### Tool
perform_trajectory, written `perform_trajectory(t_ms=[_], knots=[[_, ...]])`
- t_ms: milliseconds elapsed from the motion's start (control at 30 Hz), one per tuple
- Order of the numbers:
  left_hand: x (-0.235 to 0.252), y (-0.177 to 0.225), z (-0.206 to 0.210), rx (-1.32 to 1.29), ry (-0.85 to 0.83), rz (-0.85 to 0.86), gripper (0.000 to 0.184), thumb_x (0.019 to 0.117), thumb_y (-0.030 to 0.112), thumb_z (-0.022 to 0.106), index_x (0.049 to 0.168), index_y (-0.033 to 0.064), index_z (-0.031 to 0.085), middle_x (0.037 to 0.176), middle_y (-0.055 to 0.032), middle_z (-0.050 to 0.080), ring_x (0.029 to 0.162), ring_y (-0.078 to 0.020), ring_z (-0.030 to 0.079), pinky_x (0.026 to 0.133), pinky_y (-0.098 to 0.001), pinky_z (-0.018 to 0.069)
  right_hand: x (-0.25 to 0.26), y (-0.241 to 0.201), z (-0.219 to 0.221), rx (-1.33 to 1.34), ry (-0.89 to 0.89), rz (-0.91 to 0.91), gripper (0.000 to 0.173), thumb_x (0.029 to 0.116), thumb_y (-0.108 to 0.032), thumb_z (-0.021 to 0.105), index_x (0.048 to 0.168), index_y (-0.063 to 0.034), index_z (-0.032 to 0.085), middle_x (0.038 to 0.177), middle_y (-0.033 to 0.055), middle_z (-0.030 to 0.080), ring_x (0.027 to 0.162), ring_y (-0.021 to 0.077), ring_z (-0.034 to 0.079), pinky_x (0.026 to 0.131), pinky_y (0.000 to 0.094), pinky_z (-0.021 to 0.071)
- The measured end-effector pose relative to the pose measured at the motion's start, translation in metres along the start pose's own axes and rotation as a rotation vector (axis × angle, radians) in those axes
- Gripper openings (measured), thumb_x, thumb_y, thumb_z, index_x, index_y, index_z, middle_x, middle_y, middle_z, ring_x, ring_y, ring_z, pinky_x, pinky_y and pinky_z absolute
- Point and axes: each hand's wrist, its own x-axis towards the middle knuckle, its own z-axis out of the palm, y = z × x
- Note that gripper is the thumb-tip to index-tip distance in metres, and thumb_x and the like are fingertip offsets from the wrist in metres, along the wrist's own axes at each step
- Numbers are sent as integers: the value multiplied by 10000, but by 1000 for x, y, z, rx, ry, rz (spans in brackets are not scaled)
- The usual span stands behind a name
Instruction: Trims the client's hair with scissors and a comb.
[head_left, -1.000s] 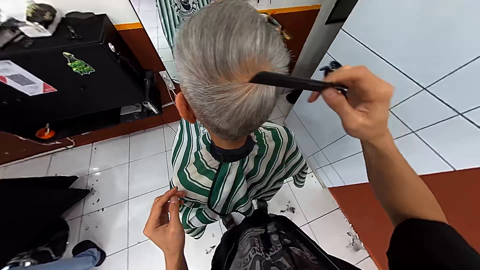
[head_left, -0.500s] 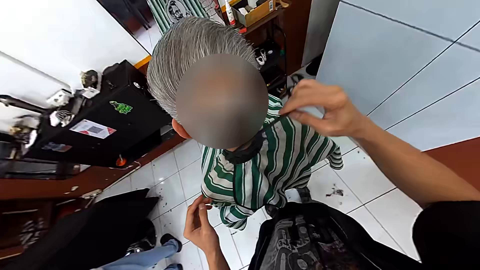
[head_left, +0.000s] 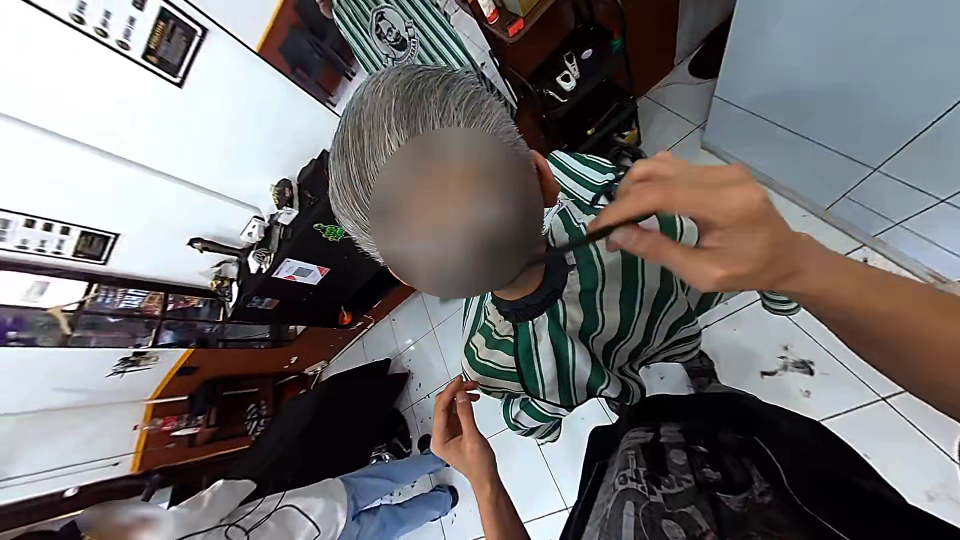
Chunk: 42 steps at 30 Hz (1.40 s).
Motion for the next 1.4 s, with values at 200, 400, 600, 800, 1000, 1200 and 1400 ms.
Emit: perform_trajectory(t_ms=[200,400,600,800,1000,1200,1400], knots=[[63,50,3,111,-69,308,218,1055,184,544,1139,167,744,1064,75,729,959,-67,699,804,-240,595,0,8,8,8,69,89,251,1018,-139,529,1108,7,713,935,64,715,894,95,647,855,299,520],[89,79,13,129,-94,449,210,1050,186,556,1139,174,746,1083,74,716,984,-63,688,809,-224,589,-25,-3,17,34,-29,53,242,970,-167,557,1025,-73,773,932,-17,745,916,109,614,854,362,433],[85,79,23,102,-112,450,218,1053,180,545,1149,179,741,1079,72,714,975,-67,691,814,-236,592,-8,-1,-3,-73,116,28,224,1025,-140,546,1099,-29,725,961,82,733,960,168,601,909,383,414],[67,67,35,43,-113,374,215,1049,165,548,1144,143,740,1070,49,708,963,-71,690,804,-237,593,-13,3,12,-409,21,-313,224,1007,-107,560,1135,-143,741,954,112,700,969,334,605,876,550,376],[49,49,31,-23,-90,269,223,1049,144,548,1152,121,743,1060,32,716,923,-79,701,781,-234,603,5,14,4,-619,108,-445,233,1019,-108,627,1243,-139,680,1059,161,704,984,335,582,937,524,348],[32,37,22,-84,-28,178,233,1055,167,546,1174,125,741,1072,37,723,908,-84,710,773,-242,611,27,21,-3,-689,149,-486,266,1010,-123,647,1273,-151,663,1130,139,707,1023,329,576,939,519,332],[16,25,20,-115,-3,121,232,1055,186,552,1173,136,745,1057,39,725,900,-84,708,771,-239,608,41,18,-6,-721,219,-492,299,1002,-131,647,1296,-182,650,1151,112,717,1042,310,584,929,492,337]])
